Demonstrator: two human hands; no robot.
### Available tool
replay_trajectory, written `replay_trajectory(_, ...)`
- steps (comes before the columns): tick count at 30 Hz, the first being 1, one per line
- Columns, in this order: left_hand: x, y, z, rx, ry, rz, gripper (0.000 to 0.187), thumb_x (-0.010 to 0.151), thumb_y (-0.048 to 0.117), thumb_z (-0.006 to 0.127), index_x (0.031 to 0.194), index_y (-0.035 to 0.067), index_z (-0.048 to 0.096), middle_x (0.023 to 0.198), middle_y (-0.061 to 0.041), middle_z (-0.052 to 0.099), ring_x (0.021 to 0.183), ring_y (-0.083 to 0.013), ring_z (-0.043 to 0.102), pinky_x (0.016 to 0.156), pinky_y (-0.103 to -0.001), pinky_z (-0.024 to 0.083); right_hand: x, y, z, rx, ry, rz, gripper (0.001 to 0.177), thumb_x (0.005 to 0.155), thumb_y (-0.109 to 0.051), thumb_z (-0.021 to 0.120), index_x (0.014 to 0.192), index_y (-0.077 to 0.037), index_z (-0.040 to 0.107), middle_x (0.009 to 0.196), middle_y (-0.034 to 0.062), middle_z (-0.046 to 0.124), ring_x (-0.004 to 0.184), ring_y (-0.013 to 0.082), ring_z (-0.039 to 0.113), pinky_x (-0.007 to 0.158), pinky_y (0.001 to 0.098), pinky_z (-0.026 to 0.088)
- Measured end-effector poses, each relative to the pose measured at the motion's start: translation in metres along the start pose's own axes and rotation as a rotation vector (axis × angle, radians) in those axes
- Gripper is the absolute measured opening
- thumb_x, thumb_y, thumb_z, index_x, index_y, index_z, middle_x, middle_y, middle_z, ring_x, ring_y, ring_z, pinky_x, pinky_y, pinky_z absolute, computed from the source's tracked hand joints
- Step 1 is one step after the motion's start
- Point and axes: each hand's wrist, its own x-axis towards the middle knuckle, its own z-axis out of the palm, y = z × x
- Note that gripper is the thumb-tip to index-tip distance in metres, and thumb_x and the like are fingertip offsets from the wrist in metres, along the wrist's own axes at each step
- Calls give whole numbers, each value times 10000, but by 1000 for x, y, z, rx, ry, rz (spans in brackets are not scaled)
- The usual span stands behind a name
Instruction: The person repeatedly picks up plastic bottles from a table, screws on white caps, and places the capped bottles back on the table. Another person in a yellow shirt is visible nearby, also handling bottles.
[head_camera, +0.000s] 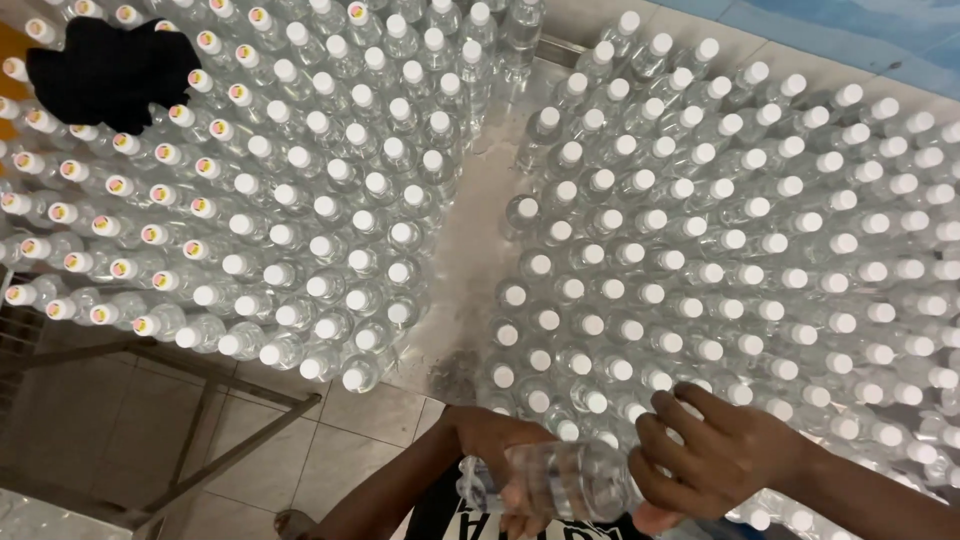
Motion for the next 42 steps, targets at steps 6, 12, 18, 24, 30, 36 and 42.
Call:
replay_trajectory(6, 0, 29, 6, -318, -181, 60, 631, 1028, -26, 805, 1590, -88, 525, 1057, -207, 790, 858, -300, 790, 702, -402, 707, -6, 6, 63, 304, 217, 131, 572, 1132, -250, 205, 651, -159, 501, 589, 60, 472, 454, 191, 421, 427, 319, 343)
replay_trajectory(12, 16, 100, 70, 1190, 1196, -547, 860, 868, 437, 794, 1596, 158, 431, 1212, -151, 784, 1001, -365, 770, 793, -502, 645, 6, 59, 115, 1010, -632, 1924, 484, 1076, -533, 396, 874, -104, 490, 735, 83, 461, 712, 254, 534, 680, 442, 352)
replay_trajectory(18, 0, 116, -11, 2219, 1593, -284, 988, 812, 505, 871, 1608, 84, 465, 1012, -155, 662, 755, -336, 715, 593, -458, 534, 47, 154, 87, 1362, -400, 1579, 660, 1111, -345, 371, 1600, 95, 423, 1275, 287, 606, 616, 331, 776, 366, 344, 572)
replay_trajectory(24, -22, 180, 25, 1636, 1732, 108, 1302, 888, 455, 869, 1771, 45, 5, 1691, -425, 252, 1580, -603, 280, 1298, -608, 294, 128, 231, 88, 786, -121, 1239, 378, 1143, -345, 615, 1369, -45, 656, 768, 198, 731, 729, 325, 771, 661, 450, 585)
replay_trajectory(30, -43, 80, 33, 1139, 1733, -60, 1053, 1039, 420, 678, 1734, 176, -75, 1866, -70, -1, 1685, -332, 134, 1315, -580, 274, 109, 335, 265, 173, -358, 1086, 472, 1198, -441, 489, 1399, -16, 533, 718, 151, 726, 611, 400, 680, 564, 510, 482)
replay_trajectory(36, -70, -28, 3, 846, 1721, 144, 1121, 927, 403, 774, 1740, 167, 39, 1788, -141, 336, 1631, -298, 401, 1242, -497, 409, 85, 381, 381, 297, -230, 1326, 556, 1108, -441, 479, 1383, 39, 542, 822, 183, 681, 667, 424, 667, 485, 506, 445)
replay_trajectory(42, -77, -19, 14, 1003, 1660, 89, 947, 1003, 447, 676, 1726, 127, 154, 1748, -131, 401, 1587, -314, 438, 1219, -509, 427, 84, 366, 360, 350, -82, 1374, 641, 1093, -498, 650, 1519, -50, 478, 1024, 198, 761, 919, 459, 734, 661, 568, 536)
